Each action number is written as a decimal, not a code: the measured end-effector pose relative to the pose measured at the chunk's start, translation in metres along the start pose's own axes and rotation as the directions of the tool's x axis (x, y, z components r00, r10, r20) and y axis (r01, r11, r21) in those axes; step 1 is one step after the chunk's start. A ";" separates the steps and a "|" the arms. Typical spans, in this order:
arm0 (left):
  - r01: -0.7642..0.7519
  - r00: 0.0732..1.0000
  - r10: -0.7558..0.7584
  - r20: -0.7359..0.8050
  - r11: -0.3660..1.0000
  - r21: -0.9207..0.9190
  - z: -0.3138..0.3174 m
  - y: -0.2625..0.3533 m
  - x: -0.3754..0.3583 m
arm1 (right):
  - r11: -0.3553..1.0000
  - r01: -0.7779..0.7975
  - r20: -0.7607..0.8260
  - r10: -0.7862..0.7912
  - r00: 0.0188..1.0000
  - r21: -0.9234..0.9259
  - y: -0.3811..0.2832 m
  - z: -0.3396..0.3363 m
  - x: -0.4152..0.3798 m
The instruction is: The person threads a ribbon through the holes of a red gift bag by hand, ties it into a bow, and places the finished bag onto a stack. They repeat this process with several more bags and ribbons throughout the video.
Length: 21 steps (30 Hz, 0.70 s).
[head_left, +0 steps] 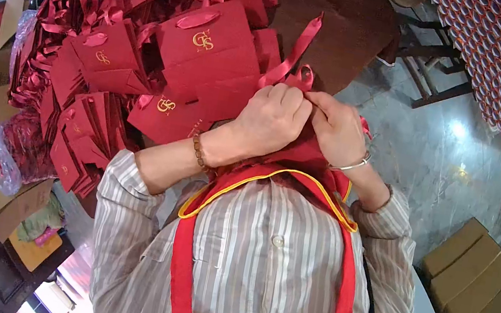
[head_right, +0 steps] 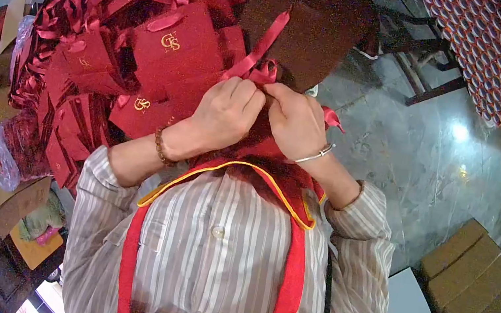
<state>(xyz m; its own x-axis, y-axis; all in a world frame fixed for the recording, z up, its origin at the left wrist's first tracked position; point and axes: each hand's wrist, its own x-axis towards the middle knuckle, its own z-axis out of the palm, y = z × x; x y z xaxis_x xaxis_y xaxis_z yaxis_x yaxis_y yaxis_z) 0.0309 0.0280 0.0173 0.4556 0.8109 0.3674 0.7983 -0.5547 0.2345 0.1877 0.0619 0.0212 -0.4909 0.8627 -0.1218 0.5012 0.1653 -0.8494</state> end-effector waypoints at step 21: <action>0.517 0.651 -0.718 0.246 0.183 -0.836 -0.002 -0.020 -0.015 | 0.822 -0.324 0.449 0.094 0.888 0.469 0.024 -0.018 0.019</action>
<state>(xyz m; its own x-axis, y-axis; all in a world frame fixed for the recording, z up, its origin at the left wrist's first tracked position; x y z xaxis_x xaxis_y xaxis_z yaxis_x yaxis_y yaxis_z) 0.0072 0.0265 0.0087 -0.1798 0.9721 -0.1503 0.0527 0.1621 0.9854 0.2031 0.0906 0.0080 -0.7092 0.5671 -0.4188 0.2369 -0.3678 -0.8992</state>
